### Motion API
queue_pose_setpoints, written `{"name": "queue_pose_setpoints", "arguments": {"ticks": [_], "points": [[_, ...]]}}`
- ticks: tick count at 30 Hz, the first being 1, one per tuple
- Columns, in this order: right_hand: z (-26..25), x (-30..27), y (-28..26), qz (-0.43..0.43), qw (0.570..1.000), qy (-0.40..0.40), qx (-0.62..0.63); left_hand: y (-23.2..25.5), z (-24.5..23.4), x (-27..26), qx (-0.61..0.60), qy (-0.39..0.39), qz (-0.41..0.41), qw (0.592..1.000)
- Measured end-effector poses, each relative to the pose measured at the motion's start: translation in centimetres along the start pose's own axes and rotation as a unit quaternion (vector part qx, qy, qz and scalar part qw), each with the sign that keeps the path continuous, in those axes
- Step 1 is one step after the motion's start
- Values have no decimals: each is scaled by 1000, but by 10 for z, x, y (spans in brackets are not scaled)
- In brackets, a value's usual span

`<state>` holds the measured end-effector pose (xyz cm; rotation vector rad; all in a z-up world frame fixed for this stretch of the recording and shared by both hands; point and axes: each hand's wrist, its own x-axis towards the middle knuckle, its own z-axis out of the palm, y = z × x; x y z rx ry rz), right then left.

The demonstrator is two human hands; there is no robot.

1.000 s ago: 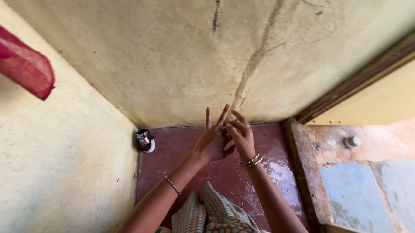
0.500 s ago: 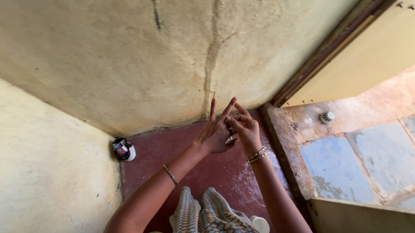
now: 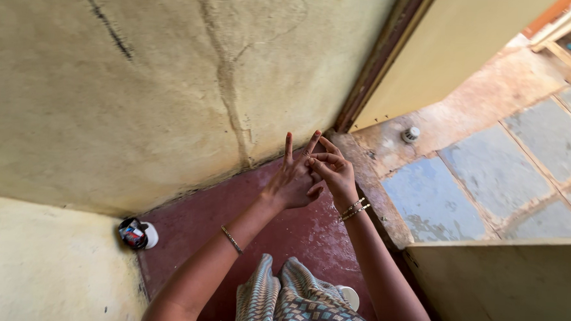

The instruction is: The person pours water from a white bucket into a blue bucket, places the white bucket down, and then enters a bathroom. Inside, they pick up several small packets and wrappers from the floor and place them into a small white container.

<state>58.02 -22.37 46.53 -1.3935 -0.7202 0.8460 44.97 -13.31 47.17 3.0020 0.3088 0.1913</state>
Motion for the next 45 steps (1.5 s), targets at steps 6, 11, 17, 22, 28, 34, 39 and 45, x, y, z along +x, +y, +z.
{"name": "queue_pose_setpoints", "arguments": {"ticks": [6, 11, 17, 22, 28, 34, 39, 45], "points": [[-22, -8, 2, 57, 995, 64, 45, 11, 15, 24, 2, 110, 81, 991], [-41, -9, 25, -27, 989, 127, 73, 1, 20, 34, -3, 202, 140, 969], [-58, -29, 59, -27, 965, 243, 96, -27, 20, 26, 4, 103, 166, 981], [-50, -65, 82, -41, 935, 342, 84, -44, 20, 8, 4, 69, 173, 982], [-31, -110, 95, 17, 887, 461, 14, -48, 25, -4, -21, 60, 203, 977], [-26, -151, 102, 19, 848, 528, -43, -25, 33, -4, -55, 65, 246, 966], [-42, -191, 108, -9, 818, 574, -32, 9, 41, 6, -90, 52, 285, 953], [-73, -246, 109, -13, 775, 628, -67, 63, 53, 22, -102, 56, 341, 933]]}}
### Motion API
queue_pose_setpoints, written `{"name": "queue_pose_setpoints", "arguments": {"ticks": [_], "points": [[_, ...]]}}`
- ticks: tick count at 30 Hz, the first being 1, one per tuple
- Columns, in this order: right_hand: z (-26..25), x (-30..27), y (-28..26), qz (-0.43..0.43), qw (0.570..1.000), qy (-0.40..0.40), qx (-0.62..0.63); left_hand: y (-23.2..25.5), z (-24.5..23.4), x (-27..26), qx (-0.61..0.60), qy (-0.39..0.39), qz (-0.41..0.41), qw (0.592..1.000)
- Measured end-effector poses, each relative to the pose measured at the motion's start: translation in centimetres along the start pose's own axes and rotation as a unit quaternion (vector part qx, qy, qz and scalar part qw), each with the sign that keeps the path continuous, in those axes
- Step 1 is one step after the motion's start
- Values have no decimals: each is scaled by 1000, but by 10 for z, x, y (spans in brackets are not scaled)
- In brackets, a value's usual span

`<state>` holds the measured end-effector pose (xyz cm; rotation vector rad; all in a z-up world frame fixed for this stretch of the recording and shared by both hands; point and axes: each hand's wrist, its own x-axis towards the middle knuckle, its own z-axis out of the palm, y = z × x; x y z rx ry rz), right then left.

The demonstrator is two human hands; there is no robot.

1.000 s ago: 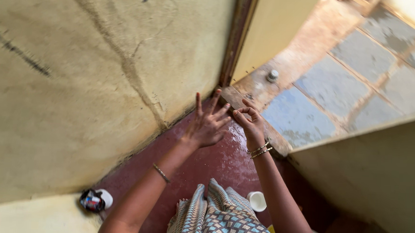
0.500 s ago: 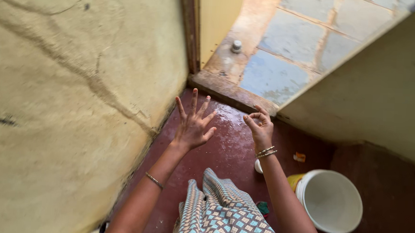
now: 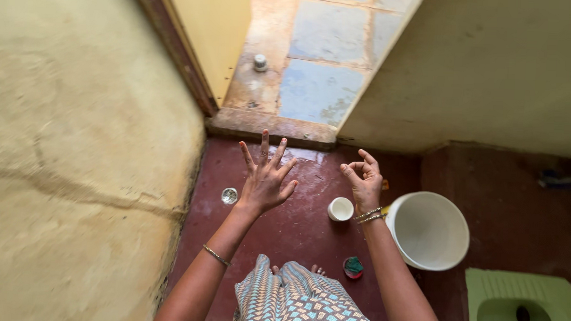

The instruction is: The person pours water from a white bucket into a blue bucket, places the white bucket down, and then enters a bathroom. Inside, they pick up several small packets and wrappers from the floor and place them into a small white container.

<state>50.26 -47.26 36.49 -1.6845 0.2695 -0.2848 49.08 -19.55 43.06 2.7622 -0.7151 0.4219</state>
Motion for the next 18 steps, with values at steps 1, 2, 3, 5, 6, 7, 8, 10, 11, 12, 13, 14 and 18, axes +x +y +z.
{"name": "queue_pose_setpoints", "arguments": {"ticks": [1, 2, 3, 5, 6, 7, 8, 10, 11, 12, 13, 14, 18], "points": [[-10, 3, 0, -4, 1000, 10, -6, 7, 4, 9, -5, 1, 8, 1000], [-20, 7, 1, -11, 1000, 16, 5, 14, 9, 18, -11, 2, 15, 1000], [-30, 10, 1, -16, 999, 22, 16, 20, 14, 26, -17, 1, 22, 1000], [-50, 17, 3, -20, 999, 37, 26, 33, 24, 42, -20, 7, 38, 999], [-59, 21, 4, -18, 998, 46, 26, 40, 29, 50, -22, 11, 46, 999], [-69, 26, 4, -18, 998, 53, 27, 48, 34, 59, -28, 4, 46, 999], [-79, 32, 4, 13, 997, 57, 42, 56, 38, 69, -34, -2, 46, 998], [-100, 41, 7, 74, 992, 66, 72, 71, 48, 87, -38, -3, 50, 998], [-111, 46, 10, 53, 994, 68, 63, 79, 54, 96, -36, 4, 53, 998], [-122, 50, 12, 31, 996, 69, 55, 87, 59, 104, -35, 10, 56, 998], [-134, 54, 15, 11, 996, 71, 45, 96, 64, 111, -38, 10, 57, 998], [-148, 56, 18, -4, 997, 75, 16, 106, 69, 117, -40, 10, 57, 997], [-189, 67, 28, -21, 993, 105, -48, 136, 89, 142, -64, 1, 60, 996]]}}
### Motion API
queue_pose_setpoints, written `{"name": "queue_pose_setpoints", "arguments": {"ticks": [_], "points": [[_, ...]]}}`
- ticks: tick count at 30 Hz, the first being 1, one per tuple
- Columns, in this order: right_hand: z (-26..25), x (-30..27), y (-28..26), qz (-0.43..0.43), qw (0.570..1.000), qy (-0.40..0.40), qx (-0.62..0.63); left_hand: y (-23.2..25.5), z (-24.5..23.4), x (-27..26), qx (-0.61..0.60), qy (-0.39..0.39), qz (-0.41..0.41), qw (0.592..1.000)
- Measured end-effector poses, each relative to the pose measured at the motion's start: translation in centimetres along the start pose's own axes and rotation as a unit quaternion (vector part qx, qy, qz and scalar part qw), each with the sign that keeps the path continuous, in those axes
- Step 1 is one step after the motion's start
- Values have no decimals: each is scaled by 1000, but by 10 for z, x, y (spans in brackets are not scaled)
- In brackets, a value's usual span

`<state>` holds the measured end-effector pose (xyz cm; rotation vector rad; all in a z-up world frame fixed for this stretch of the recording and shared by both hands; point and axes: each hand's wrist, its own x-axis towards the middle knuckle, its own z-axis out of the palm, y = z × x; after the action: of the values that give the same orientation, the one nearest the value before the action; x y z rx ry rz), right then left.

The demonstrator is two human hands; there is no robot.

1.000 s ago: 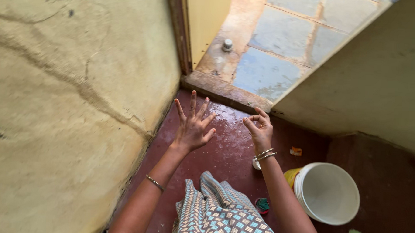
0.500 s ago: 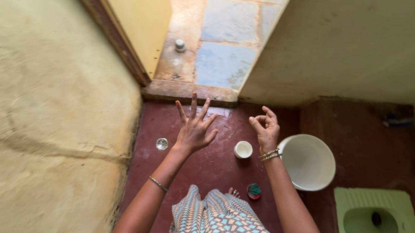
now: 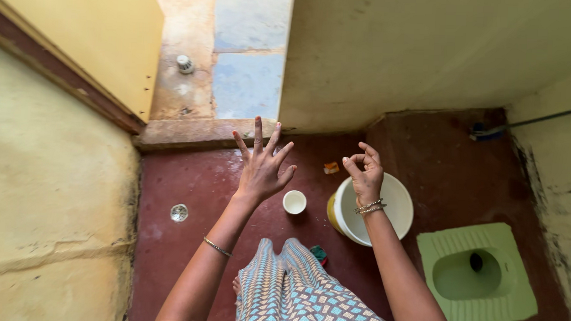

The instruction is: The person pours water from a white bucket into a blue bucket, places the white bucket down, and then enters a bathroom. Inside, they pick up several small packets and wrappers from the floor and place them into a small white container.

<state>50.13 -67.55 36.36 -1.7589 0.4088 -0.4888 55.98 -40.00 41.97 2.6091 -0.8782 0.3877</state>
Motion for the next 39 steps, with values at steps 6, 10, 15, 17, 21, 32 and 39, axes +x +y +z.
{"name": "queue_pose_setpoints", "arguments": {"ticks": [6, 10, 15, 17, 21, 32, 39], "points": [[-38, 22, 21, 40, 997, 41, -58, 26, 35, 30, -29, -24, 7, 999], [-46, 38, 47, 38, 992, 46, -109, 34, 56, 48, -35, -31, 15, 999], [-51, 54, 92, 58, 988, 27, -142, 34, 80, 65, -49, -37, 2, 998], [-52, 57, 110, 78, 983, 16, -165, 29, 92, 66, -56, -43, -2, 997], [-47, 54, 139, 127, 975, 22, -179, 16, 121, 68, -64, -57, -11, 996], [-14, 52, 234, 160, 980, 66, -103, -14, 228, 46, -85, -107, -68, 988], [19, 53, 302, 143, 978, 31, -145, -25, 301, 25, -91, -139, -89, 982]]}}
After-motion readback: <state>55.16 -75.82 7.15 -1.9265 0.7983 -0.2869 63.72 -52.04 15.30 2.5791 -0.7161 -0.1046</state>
